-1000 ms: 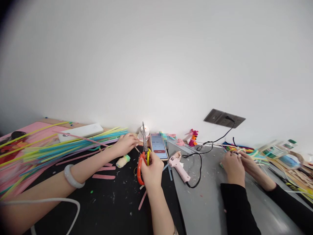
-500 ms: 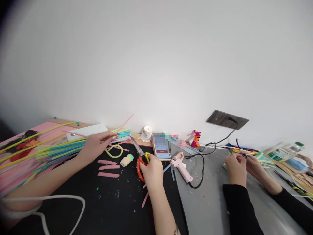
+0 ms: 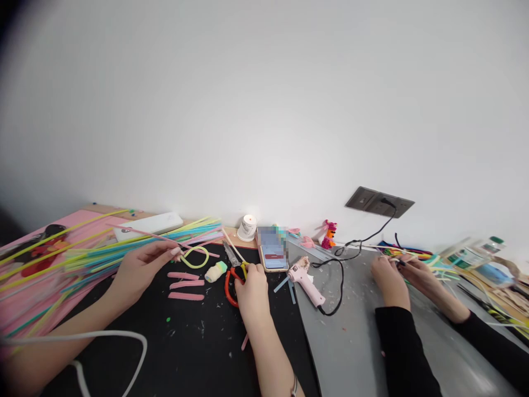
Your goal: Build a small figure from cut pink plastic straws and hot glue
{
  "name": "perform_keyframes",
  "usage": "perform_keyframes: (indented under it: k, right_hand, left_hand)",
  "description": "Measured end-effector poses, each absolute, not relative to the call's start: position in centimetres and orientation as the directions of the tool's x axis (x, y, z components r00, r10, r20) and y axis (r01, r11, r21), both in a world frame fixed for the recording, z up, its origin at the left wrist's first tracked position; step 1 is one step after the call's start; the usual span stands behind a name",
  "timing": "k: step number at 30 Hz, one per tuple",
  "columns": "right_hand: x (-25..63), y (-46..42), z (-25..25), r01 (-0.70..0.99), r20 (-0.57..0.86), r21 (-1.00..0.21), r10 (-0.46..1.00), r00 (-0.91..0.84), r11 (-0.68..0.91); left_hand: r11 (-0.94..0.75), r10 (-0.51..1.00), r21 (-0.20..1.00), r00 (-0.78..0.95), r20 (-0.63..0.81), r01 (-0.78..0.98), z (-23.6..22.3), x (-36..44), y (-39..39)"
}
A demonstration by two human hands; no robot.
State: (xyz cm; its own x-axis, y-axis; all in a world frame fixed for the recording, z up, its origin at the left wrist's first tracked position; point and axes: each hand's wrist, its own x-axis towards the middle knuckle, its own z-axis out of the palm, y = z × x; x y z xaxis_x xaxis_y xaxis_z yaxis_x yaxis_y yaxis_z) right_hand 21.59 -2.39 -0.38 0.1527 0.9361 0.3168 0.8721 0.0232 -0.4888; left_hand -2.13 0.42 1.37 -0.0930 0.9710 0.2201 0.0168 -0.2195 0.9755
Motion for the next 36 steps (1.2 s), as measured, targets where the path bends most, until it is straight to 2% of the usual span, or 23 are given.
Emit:
perform_keyframes:
  k: [5, 8, 10, 12, 15, 17, 22, 25, 28, 31, 34, 36]
  right_hand:
    - [21.7, -2.7, 0.8, 0.858, 0.333, -0.507, 0.937, 0.103, 0.086]
    - [21.3, -3.1, 1.8, 0.758, 0.38, -0.63, 0.918, 0.111, 0.169]
    - [20.7, -3.4, 2.2, 0.59, 0.283, -0.791, 0.952, 0.118, 0.162]
    - [20.0, -3.6, 2.3, 0.342, 0.135, -0.934, 0.988, 0.071, 0.103]
    - [19.3, -3.7, 2.2, 0.018, 0.072, -0.997, 0.997, 0.025, 0.072]
    - [19.2, -3.7, 2.1, -0.069, 0.116, -0.99, 0.991, 0.071, 0.121]
    - [19.3, -3.8, 2.2, 0.003, 0.208, -0.978, 0.967, 0.15, 0.21]
    - [18.6, -3.8, 2.4, 0.014, 0.223, -0.975, 0.968, 0.113, 0.223]
    - [18.1, -3.5, 2.6, 0.038, 0.211, -0.977, 0.977, 0.044, 0.209]
    - [18.0, -3.2, 2.8, 0.288, 0.235, -0.933, 0.972, 0.029, 0.217]
    - [18.0, -3.2, 2.9, 0.629, 0.321, -0.726, 0.946, -0.051, 0.28]
    - [17.6, -3.3, 2.7, 0.717, 0.325, -0.587, 0.921, -0.217, 0.376]
  left_hand:
    - [-0.127, 0.991, 0.969, 0.002, 0.13, -0.211, 1.5, -1.8, 0.1]
    - [-0.031, 0.993, 0.935, 0.099, 0.071, -0.352, 1.7, -1.6, -0.3]
    - [0.02, 0.987, 0.913, 0.155, 0.048, -0.407, 1.7, -1.4, -0.6]
    - [0.084, 0.975, 0.902, 0.221, 0.013, -0.424, 1.7, -1.2, -0.8]
    - [0.164, 0.945, 0.912, 0.326, -0.036, -0.376, 1.8, -0.9, -1.1]
    - [0.17, 0.93, 0.929, 0.364, -0.041, -0.329, 1.9, -0.7, -1.3]
    - [0.226, 0.935, 0.893, 0.344, -0.087, -0.389, 1.8, -0.2, -1.4]
    - [0.266, 0.936, 0.856, 0.331, -0.12, -0.442, 1.6, 0.1, -1.1]
    - [0.241, 0.942, 0.846, 0.325, -0.086, -0.475, 1.5, 0.2, -0.5]
    - [0.159, 0.968, 0.834, 0.251, -0.026, -0.528, 1.8, -0.2, 0.4]
    - [0.105, 0.987, 0.811, 0.162, -0.013, -0.575, 2.4, -1.2, 1.5]
    - [0.095, 0.991, 0.772, 0.132, -0.014, -0.629, 2.7, -1.7, 2.3]
